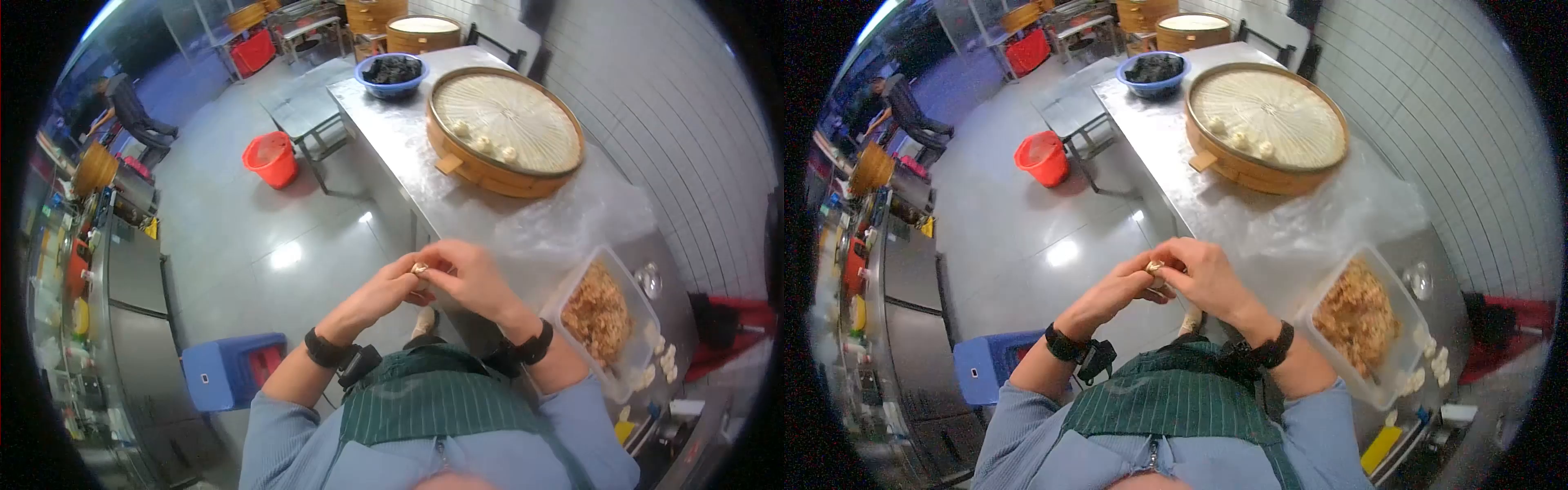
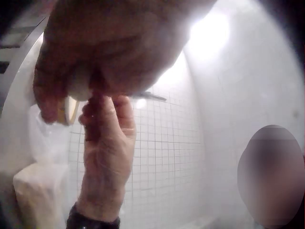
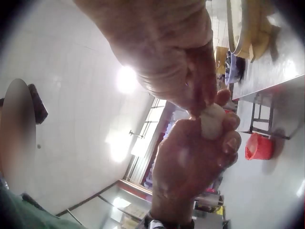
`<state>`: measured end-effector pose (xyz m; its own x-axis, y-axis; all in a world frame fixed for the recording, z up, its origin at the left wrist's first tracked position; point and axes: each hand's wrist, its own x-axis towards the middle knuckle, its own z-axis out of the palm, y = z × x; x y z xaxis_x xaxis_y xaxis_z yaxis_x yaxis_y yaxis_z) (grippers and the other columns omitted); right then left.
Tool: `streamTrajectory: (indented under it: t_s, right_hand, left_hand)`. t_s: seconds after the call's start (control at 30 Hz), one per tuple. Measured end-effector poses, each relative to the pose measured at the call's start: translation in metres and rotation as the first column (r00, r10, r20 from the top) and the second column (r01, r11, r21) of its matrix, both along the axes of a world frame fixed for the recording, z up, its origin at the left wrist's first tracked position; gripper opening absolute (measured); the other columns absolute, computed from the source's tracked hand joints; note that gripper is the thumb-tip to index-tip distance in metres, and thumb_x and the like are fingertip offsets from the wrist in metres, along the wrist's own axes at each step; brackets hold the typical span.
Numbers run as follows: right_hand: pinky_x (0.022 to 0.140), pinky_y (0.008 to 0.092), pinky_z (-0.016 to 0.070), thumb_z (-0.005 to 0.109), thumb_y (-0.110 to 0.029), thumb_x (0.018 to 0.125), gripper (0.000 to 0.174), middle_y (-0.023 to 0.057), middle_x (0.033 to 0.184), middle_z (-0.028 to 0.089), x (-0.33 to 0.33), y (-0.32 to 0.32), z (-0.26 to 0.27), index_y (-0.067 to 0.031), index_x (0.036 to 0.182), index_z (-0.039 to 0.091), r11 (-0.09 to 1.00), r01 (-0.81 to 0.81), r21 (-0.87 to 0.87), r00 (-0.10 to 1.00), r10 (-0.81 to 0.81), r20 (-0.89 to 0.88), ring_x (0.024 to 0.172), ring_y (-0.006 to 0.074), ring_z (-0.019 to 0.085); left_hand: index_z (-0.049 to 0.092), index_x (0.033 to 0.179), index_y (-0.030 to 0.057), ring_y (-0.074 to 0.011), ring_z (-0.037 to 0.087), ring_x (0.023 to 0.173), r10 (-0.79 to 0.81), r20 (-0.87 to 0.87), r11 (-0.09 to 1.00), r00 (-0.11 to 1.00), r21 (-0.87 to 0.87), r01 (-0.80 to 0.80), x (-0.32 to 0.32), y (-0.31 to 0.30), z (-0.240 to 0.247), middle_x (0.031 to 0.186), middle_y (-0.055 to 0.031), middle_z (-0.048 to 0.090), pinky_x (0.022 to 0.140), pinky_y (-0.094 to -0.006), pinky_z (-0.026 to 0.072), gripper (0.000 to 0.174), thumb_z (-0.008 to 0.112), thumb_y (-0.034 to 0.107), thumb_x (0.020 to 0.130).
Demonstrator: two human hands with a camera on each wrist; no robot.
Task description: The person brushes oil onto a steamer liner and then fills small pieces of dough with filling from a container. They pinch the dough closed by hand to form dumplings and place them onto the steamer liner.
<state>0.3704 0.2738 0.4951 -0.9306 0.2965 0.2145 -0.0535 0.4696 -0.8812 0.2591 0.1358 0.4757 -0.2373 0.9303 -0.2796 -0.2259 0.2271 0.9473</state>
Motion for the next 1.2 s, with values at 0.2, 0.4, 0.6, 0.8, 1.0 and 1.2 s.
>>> streamTrajectory:
  t_s: [0.2, 0.4, 0.6, 0.8, 1.0, 1.2]
  right_hand:
    - [0.064, 0.0302, 0.0497, 0.065, -0.007, 0.078, 0.013, 0.0110, 0.080, 0.063, -0.063, 0.040, 0.014, -0.0022, 0.090, 0.063, 0.989, -0.030, -0.143, 0.999, 0.028, -0.016, 0.070, 0.0206, 0.063]
    - [0.063, 0.0317, 0.0498, 0.063, -0.006, 0.079, 0.010, 0.0110, 0.078, 0.061, -0.104, 0.075, 0.008, -0.0034, 0.088, 0.062, 0.993, -0.106, 0.057, 0.986, 0.113, -0.125, 0.070, 0.0232, 0.063]
    - [0.063, 0.0343, 0.0496, 0.061, -0.007, 0.081, 0.011, 0.0112, 0.077, 0.060, -0.120, 0.106, 0.007, -0.0040, 0.091, 0.061, 0.981, -0.048, 0.190, 0.982, 0.081, -0.171, 0.069, 0.0266, 0.061]
    - [0.064, 0.0367, 0.0496, 0.060, -0.006, 0.079, 0.009, 0.0108, 0.078, 0.060, -0.125, 0.124, 0.004, -0.0056, 0.088, 0.061, 0.945, 0.128, 0.299, 0.980, -0.074, -0.184, 0.071, 0.0275, 0.061]
    - [0.065, 0.0363, 0.0489, 0.061, -0.009, 0.079, 0.006, 0.0095, 0.078, 0.061, -0.127, 0.143, 0.016, -0.0073, 0.085, 0.062, 0.890, 0.319, 0.324, 0.947, -0.295, -0.123, 0.074, 0.0273, 0.062]
    - [0.065, 0.0366, 0.0482, 0.065, -0.015, 0.080, 0.010, 0.0100, 0.079, 0.062, -0.102, 0.230, -0.002, -0.0059, 0.083, 0.064, 0.517, 0.750, 0.412, 0.597, -0.797, -0.086, 0.074, 0.0281, 0.061]
  left_hand:
    - [0.054, 0.114, 0.0023, -0.0176, 0.061, 0.082, 0.112, 0.321, 0.988, 0.940, 0.065, -0.140, -0.066, 0.027, 0.009, 0.095, -0.0076, 0.060, 0.077, -0.0339, 0.0517, 0.044, 0.036, 0.040, 0.100]
    - [0.058, 0.094, 0.0046, -0.0120, 0.059, 0.078, 0.317, -0.020, 0.944, 0.948, 0.101, -0.313, -0.098, 0.072, -0.007, 0.083, -0.0053, 0.060, 0.063, -0.0247, 0.0445, 0.053, 0.030, 0.049, 0.100]
    - [0.062, 0.087, 0.0043, -0.0112, 0.054, 0.057, 0.279, -0.086, 0.960, 0.956, -0.007, -0.280, -0.123, 0.115, 0.001, 0.070, -0.0039, 0.061, 0.050, -0.0235, 0.0379, 0.065, 0.024, 0.056, 0.098]
    - [0.061, 0.077, 0.0044, -0.0120, 0.055, 0.055, -0.003, -0.145, 0.995, 0.989, -0.098, -0.011, -0.152, 0.160, -0.003, 0.068, -0.0043, 0.057, 0.047, -0.0237, 0.0347, 0.083, 0.011, 0.069, 0.091]
    - [0.063, 0.093, -0.0005, -0.0146, 0.057, 0.064, -0.204, -0.163, 0.979, 0.965, -0.059, 0.197, -0.175, 0.211, 0.003, 0.069, -0.0066, 0.058, 0.058, -0.0258, 0.0414, 0.087, 0.009, 0.067, 0.092]
    - [0.059, 0.111, 0.0009, -0.0215, 0.063, 0.072, -0.051, -0.155, 0.998, 0.987, 0.038, 0.058, -0.246, 0.236, -0.024, 0.068, -0.0082, 0.059, 0.079, -0.0351, 0.0469, 0.084, 0.013, 0.068, 0.091]
